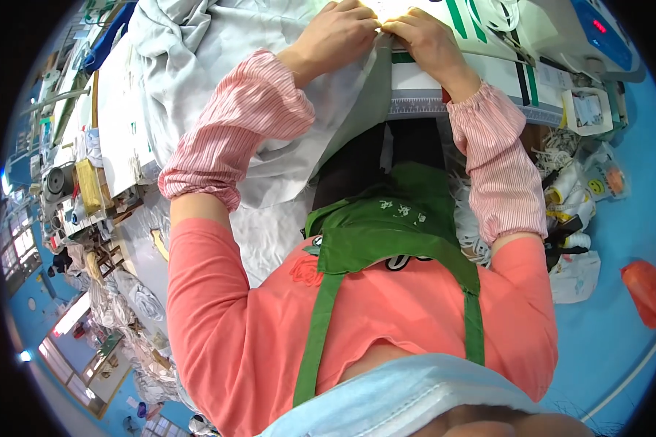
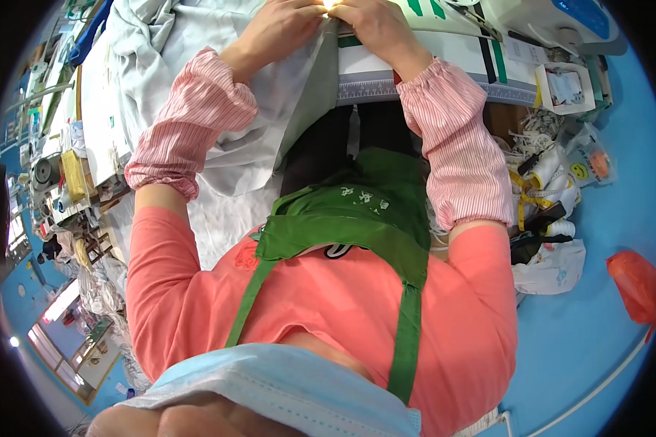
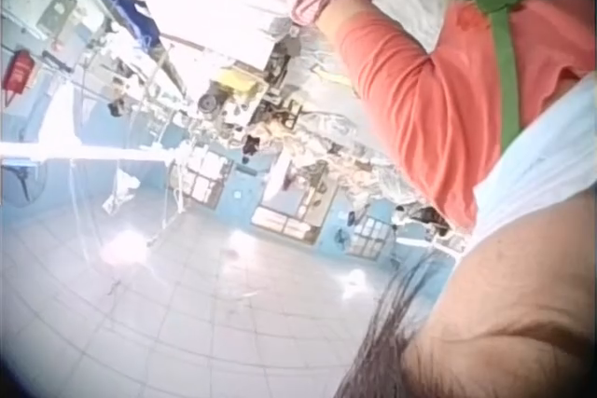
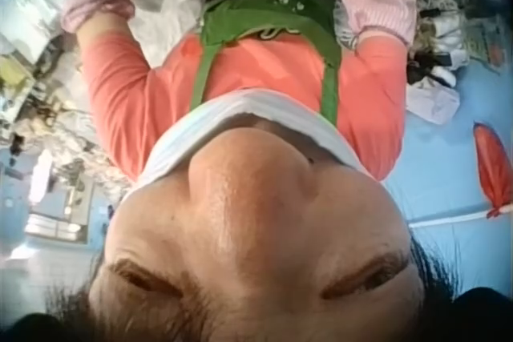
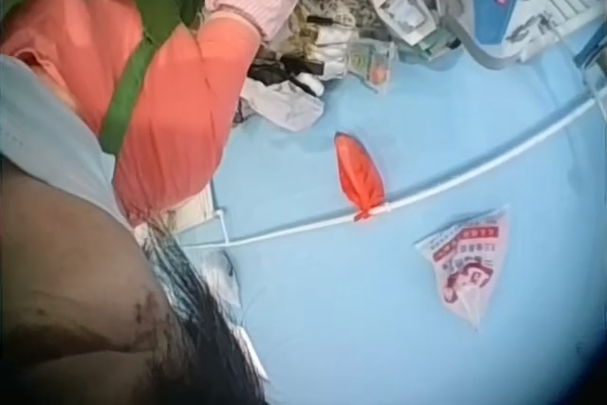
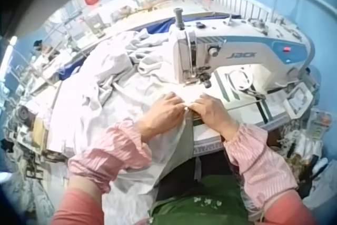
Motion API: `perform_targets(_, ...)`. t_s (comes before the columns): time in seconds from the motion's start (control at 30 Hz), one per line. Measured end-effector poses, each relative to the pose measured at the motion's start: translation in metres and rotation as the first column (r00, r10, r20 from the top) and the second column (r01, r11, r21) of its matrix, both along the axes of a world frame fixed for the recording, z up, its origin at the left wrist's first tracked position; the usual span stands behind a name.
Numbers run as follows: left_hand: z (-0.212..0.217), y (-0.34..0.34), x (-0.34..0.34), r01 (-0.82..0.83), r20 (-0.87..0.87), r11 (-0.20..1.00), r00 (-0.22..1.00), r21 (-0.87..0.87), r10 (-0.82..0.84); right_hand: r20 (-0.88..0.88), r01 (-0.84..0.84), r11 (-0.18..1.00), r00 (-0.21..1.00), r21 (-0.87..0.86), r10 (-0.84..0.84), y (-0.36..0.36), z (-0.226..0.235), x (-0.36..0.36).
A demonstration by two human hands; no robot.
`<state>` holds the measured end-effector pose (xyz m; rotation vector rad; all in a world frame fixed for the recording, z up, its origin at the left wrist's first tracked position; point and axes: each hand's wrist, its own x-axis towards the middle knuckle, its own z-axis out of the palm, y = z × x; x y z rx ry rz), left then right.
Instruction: Stuffing pillowcases with filling material and then sewing the opening closed using an industrial sewing machine.
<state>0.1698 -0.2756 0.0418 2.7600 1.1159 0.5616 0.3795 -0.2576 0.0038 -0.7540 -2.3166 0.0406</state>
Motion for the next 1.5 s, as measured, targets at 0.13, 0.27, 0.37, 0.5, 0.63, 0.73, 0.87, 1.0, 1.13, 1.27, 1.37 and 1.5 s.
perform_targets(0.13,-0.011,0.005,-0.002,0.028,0.072,0.998,0.997,0.053,-0.031,-0.022,-0.002,1.0,1.0,-0.009,0.001,0.004,-0.005,0.002)
perform_targets(0.27,-0.018,0.009,0.0,0.03,0.151,0.997,0.988,0.077,-0.041,-0.02,-0.011,1.0,1.0,-0.012,0.011,0.012,-0.009,0.005)
perform_targets(0.37,-0.028,0.016,-0.003,0.026,0.154,0.998,0.987,0.059,-0.035,-0.006,-0.002,0.998,1.0,-0.07,0.002,0.014,-0.005,0.004)
perform_targets(0.5,-0.035,0.042,-0.016,0.067,0.142,0.975,0.985,0.213,-0.099,-0.099,0.03,0.992,0.994,-0.125,-0.042,0.013,0.009,-0.005)
perform_targets(0.63,-0.039,0.057,-0.032,0.086,0.119,0.975,0.987,0.203,-0.111,-0.1,-0.012,0.995,0.995,-0.102,0.002,0.003,0.016,-0.007)
perform_targets(0.73,-0.032,0.039,-0.036,0.085,0.129,0.981,0.986,0.173,-0.109,-0.09,-0.031,0.999,0.996,-0.031,0.028,-0.014,0.014,-0.004)
perform_targets(0.87,0.004,-0.038,-0.043,-0.02,0.078,0.997,0.997,-0.077,0.026,-0.152,0.109,0.986,0.98,-0.124,-0.128,-0.052,-0.01,0.03)
perform_targets(1.0,-0.029,-0.172,-0.073,-0.105,0.422,0.994,0.901,-0.012,0.101,-0.248,0.167,0.976,0.948,-0.138,-0.197,-0.154,-0.019,0.052)
perform_targets(1.13,-0.139,-0.256,-0.065,-0.424,0.315,0.847,0.795,-0.321,0.518,-0.149,0.077,0.864,0.974,-0.498,-0.173,-0.231,-0.052,0.042)
perform_targets(1.27,-0.214,-0.252,-0.061,-0.728,0.38,0.675,0.595,-0.117,0.708,-0.192,-0.152,0.84,0.98,-0.52,0.059,-0.251,-0.044,0.001)
perform_targets(1.37,-0.217,-0.27,-0.07,-0.615,0.425,0.718,0.583,-0.326,0.692,-0.184,-0.217,0.846,0.972,-0.487,0.144,-0.255,-0.037,-0.007)
perform_targets(1.5,-0.095,-0.339,-0.044,-0.294,0.333,0.861,0.832,-0.414,0.444,-0.567,-0.509,0.282,0.582,-0.813,-0.583,-0.245,-0.053,-0.009)
